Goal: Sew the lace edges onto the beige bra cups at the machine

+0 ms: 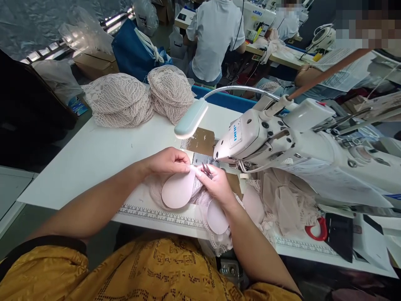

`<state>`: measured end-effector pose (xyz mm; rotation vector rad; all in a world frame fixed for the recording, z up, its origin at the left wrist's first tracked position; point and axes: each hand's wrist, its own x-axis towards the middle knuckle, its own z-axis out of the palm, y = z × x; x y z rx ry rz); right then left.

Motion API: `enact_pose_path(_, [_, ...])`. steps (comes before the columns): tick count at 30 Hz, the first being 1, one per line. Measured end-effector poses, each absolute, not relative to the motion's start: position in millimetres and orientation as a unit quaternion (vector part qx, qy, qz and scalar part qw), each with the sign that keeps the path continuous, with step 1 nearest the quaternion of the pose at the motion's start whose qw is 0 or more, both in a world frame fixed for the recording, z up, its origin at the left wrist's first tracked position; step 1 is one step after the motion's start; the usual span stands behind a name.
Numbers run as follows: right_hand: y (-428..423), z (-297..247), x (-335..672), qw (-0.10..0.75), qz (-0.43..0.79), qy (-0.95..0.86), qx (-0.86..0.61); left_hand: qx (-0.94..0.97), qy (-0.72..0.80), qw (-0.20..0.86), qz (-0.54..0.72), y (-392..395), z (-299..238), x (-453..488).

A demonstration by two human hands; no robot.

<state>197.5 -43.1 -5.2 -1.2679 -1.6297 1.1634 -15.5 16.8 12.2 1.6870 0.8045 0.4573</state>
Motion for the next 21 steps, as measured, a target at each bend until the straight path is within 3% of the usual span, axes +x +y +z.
enact_pose_path(6, [-43.7, -4.0, 197.6, 0.370, 0.439, -0.646, -0.504, 0.753, 0.346, 0.535, 0.163, 12.6, 15.2, -11.8])
enact_pose_path(21, [-42.5, 4.4, 202.8, 0.332, 0.482, -0.640, -0.498, 0.679, 0.332, 0.636, 0.156, 14.2, 12.5, -8.7])
